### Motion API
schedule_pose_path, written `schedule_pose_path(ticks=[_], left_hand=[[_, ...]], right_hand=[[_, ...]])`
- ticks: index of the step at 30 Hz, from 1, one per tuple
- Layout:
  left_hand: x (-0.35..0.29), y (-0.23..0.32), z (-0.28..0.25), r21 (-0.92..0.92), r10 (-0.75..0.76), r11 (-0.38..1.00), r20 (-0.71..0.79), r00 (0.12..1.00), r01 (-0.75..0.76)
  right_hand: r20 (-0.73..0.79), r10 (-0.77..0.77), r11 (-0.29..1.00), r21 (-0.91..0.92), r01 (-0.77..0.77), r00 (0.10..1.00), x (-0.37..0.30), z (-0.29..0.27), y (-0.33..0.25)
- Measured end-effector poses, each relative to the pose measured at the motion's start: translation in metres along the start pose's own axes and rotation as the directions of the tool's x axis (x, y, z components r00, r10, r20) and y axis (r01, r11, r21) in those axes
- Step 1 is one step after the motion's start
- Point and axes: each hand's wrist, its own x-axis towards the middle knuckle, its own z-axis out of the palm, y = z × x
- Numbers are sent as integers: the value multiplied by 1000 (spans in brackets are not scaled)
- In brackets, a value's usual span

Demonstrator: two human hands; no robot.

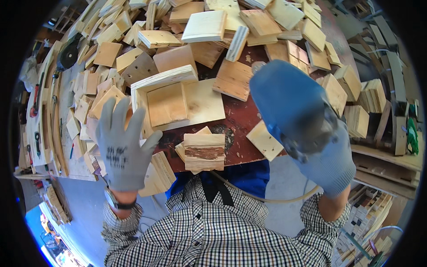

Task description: The person assembles small wooden boxes by hand, using a pneumatic nail gun to fasten the pieces together. They repeatedly pick up pre-cut wooden parts, align them into box shapes, and nail the corners before placing the finished units aside.

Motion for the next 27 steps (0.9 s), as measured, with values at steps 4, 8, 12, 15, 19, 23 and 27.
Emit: schedule_pose_path(ticks=[4, 8, 12, 15, 19, 23, 27], left_hand=[[-27, -5, 6, -5, -108, 994, -52, 993, 108], [-18, 3, 14, -37, -86, 996, 0, 996, 86], [1, 15, 24, -7, -5, 1000, 54, 999, 5], [1, 17, 39, 17, -26, 1000, 36, 999, 25], [3, 15, 46, -81, -46, 995, 61, 997, 51], [6, 12, 46, -86, -25, 996, 38, 999, 29], [7, 9, 47, -104, -17, 994, 55, 998, 23]], right_hand=[[-59, -85, 956, 277, 98, 995, -28, 13, 106], [-46, -95, 954, 280, 104, 994, -21, 17, 94], [2, -115, 947, 301, 109, 993, 8, 11, 22], [41, -128, 938, 329, 107, 991, 20, 11, -4], [29, -93, 941, 329, 78, 995, 10, 12, -5], [32, -57, 938, 344, 43, 998, -5, 18, -1], [44, -46, 935, 353, 27, 998, -1, 14, 1]])
